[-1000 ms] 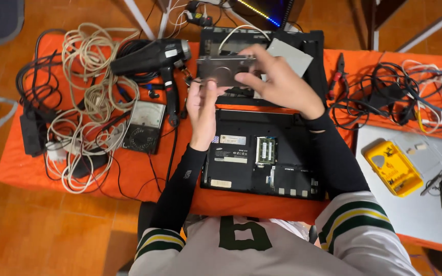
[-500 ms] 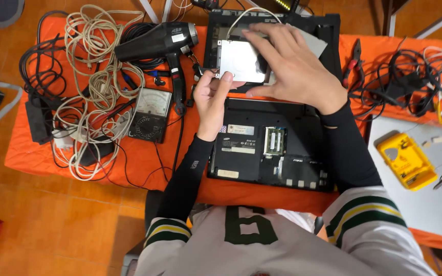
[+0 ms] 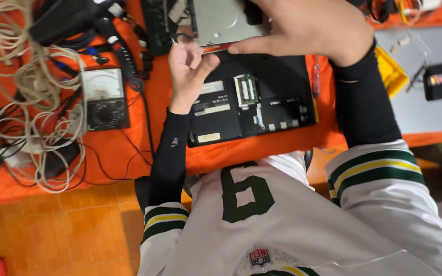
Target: Installing a hard drive into a laptop computer.
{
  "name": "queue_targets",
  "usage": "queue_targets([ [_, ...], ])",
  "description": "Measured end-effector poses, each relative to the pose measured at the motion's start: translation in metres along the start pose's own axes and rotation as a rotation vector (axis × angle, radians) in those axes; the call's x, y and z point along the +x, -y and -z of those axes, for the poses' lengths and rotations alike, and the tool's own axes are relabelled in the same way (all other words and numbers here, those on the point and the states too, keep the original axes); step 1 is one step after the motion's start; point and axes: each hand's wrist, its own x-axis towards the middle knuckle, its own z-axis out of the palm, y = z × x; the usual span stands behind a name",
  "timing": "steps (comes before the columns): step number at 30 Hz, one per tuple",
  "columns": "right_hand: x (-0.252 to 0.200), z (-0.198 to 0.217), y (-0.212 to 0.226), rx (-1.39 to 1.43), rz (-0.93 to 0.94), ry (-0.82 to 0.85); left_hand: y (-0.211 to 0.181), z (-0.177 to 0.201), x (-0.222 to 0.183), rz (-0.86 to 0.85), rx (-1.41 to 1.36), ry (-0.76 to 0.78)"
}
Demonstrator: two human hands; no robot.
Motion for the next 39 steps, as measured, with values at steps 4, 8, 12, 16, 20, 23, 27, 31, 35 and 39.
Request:
queue_targets([
  [4, -0.05, -0.014, -0.015, 0.038, -0.107, 0.004, -0.019, -0.017, 0.011, -0.017, 0.185, 0.261],
  [8, -0.098, -0.062, -0.035, 0.135, 0.281, -0.277, -0.039, -0.032, 0.01, 0.155, 0.49, 0.602],
  [12, -0.13, -0.101, -0.041, 0.29, 0.164, -0.183, -0.035, -0.034, 0.009, 0.142, 0.713, 0.676],
  [16, -0.146, -0.127, -0.043, 0.411, 0.106, -0.148, -0.035, -0.033, 0.001, 0.179, 0.79, 0.648],
  [20, -0.145, -0.139, -0.045, 0.396, 0.1, -0.177, -0.049, -0.054, -0.02, 0.095, 1.023, 0.645],
  [23, -0.145, -0.145, -0.046, 0.374, 0.089, -0.18, -0.059, -0.074, -0.046, 0.041, 1.147, 0.621],
  [27, -0.142, -0.148, -0.047, 0.274, 0.12, -0.214, -0.051, -0.09, -0.07, 0.063, 1.264, 0.542],
  [31, -0.144, -0.15, -0.047, 0.228, 0.118, -0.189, -0.051, -0.102, -0.08, 0.04, 1.262, 0.487],
  [35, -0.137, -0.147, -0.047, 0.217, 0.16, -0.24, -0.048, -0.101, -0.078, 0.014, 1.217, 0.428],
  [39, -0.141, -0.143, -0.04, 0.274, 0.092, -0.171, -0.046, -0.101, -0.081, 0.047, 1.202, 0.425],
])
